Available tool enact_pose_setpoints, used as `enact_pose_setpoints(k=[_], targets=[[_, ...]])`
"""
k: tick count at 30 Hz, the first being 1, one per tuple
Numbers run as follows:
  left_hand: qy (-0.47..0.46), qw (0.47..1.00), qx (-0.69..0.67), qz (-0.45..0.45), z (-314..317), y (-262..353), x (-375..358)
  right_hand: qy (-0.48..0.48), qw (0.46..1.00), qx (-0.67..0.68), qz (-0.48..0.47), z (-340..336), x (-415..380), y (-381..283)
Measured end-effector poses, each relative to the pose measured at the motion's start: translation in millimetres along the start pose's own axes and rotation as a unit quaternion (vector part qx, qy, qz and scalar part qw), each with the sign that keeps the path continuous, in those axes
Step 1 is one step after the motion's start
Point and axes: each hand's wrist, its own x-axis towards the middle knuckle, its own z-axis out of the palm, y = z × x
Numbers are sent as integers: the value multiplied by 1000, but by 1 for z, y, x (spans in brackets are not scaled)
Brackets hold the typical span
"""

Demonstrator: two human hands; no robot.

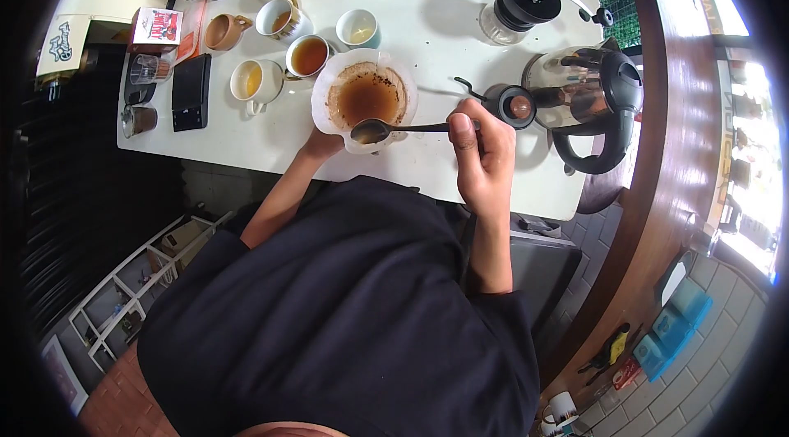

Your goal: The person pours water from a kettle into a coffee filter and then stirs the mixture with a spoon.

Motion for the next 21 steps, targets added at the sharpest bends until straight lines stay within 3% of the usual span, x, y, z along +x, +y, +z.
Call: enact_pose_setpoints(k=[4,10,13,21], targets=[[16,997,-57,-39,2,-1,-2,4,1000,-2,3,0,3,5],[-24,997,-57,-41,-3,-28,0,27,994,35,104,14,11,10],[-18,999,16,-31,-2,-15,-2,13,992,63,111,16,12,17],[-24,998,-45,-39,-3,-27,2,14,990,60,125,18,13,23]])
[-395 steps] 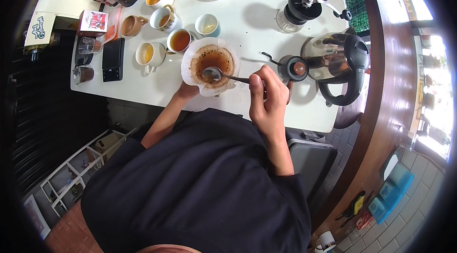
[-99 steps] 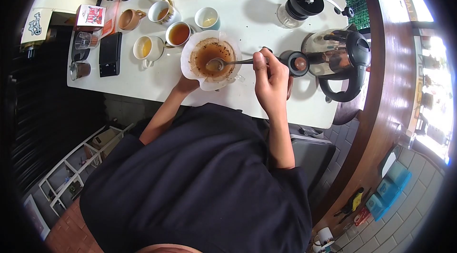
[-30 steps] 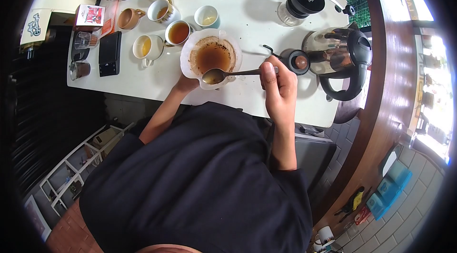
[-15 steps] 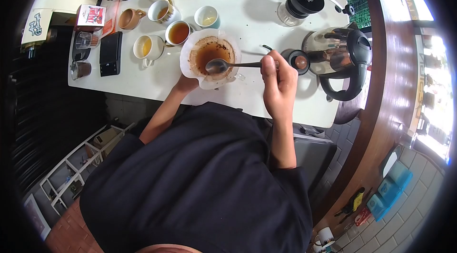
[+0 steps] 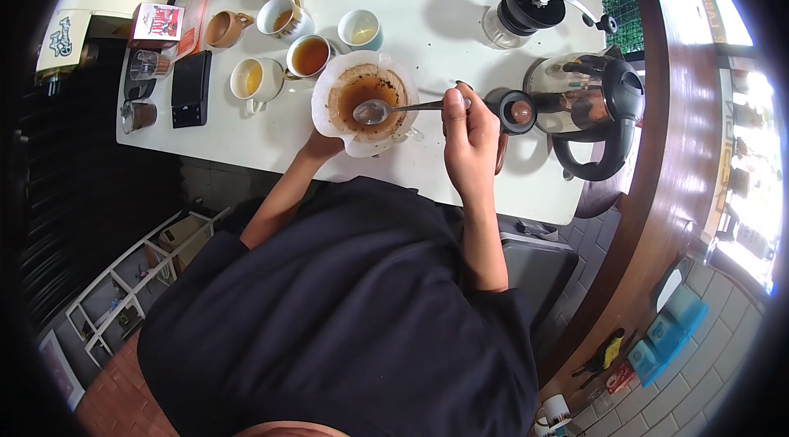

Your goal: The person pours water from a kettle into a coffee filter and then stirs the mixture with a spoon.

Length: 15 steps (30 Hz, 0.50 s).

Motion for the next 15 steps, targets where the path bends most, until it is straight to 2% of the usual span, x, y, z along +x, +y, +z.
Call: enact_pose_setpoints(k=[15], targets=[[0,1000,27,1,-2,0,0,6,1000,-30,-2,0,4,4]])
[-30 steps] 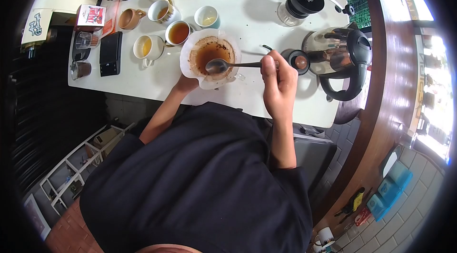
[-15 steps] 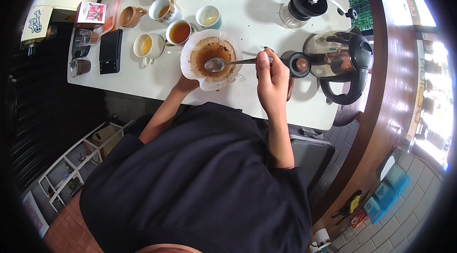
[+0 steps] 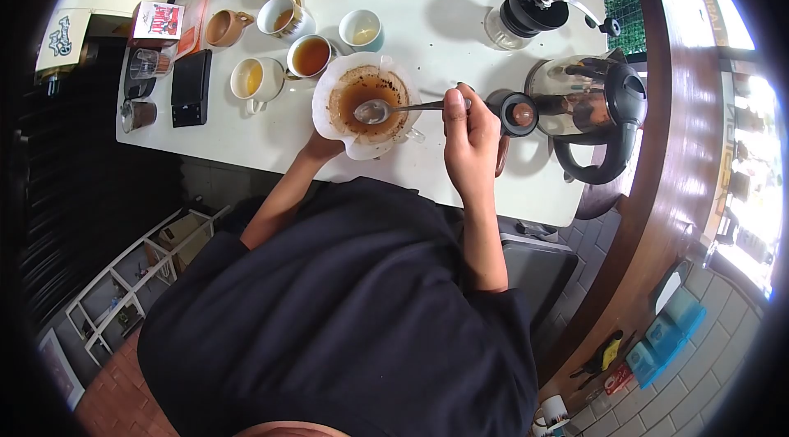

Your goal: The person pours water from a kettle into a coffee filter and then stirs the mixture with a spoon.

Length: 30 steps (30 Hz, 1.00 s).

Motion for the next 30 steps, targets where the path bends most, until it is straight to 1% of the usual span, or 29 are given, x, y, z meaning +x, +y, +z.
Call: enact_pose_setpoints(k=[5,8,10,15,17,19,20,22,26,28,29,30], targets=[[-2,1000,8,5,1,0,1,1,1000,-6,-2,0,0,-2],[6,1000,-20,9,2,3,1,1,1000,-5,0,-1,1,-2],[3,1000,8,2,1,2,2,-1,1000,1,2,-1,0,-2],[8,1000,3,-1,2,6,2,-1,1000,-2,-3,-2,1,-2],[3,1000,2,-7,3,10,2,-6,1000,14,10,-3,1,-5],[10,999,21,26,4,27,0,-7,999,26,20,-4,0,-5],[11,999,21,27,4,25,-2,-7,999,38,30,-5,0,-6],[10,1000,-22,0,4,22,-3,-12,998,53,29,-6,-2,-9],[16,1000,-5,-10,5,30,-4,-11,995,87,39,-10,-5,-12],[14,999,-26,-17,4,30,-4,-12,995,95,35,-11,-8,-15],[13,999,-26,-17,5,32,-3,-12,994,102,31,-12,-9,-16],[23,999,-30,6,7,36,-2,-12,994,102,30,-14,-11,-17]])
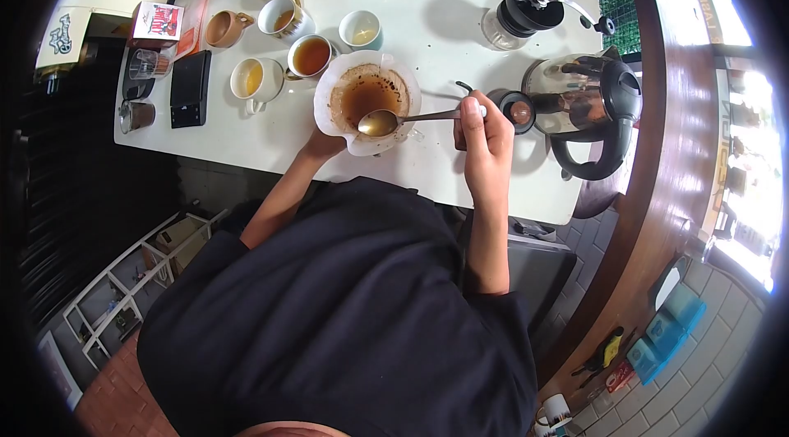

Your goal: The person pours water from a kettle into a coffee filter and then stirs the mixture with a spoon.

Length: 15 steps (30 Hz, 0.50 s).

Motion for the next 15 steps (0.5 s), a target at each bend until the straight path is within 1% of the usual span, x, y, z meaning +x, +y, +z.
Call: enact_pose_setpoints(k=[1,4,6,8,9,11,14,15], targets=[[9,1000,-5,23,1,2,1,-5,1000,4,-8,-2,-2,0],[15,1000,-12,4,1,-2,0,-10,1000,-3,-27,-7,-6,-1],[16,1000,-4,10,0,-8,-2,-10,999,-14,-39,-8,-10,-3],[16,1000,5,16,-2,-12,-3,9,996,-63,-60,-6,-12,-8],[19,1000,-10,8,-2,-13,-3,10,996,-63,-60,-7,-13,-7],[21,999,-25,-1,-3,-16,-3,6,990,-105,-98,-8,-14,-5],[18,1000,-25,-3,-5,-25,-5,12,988,-112,-103,-7,-14,-5],[15,999,-29,-17,-6,-29,-5,12,988,-111,-103,-6,-13,-5]])
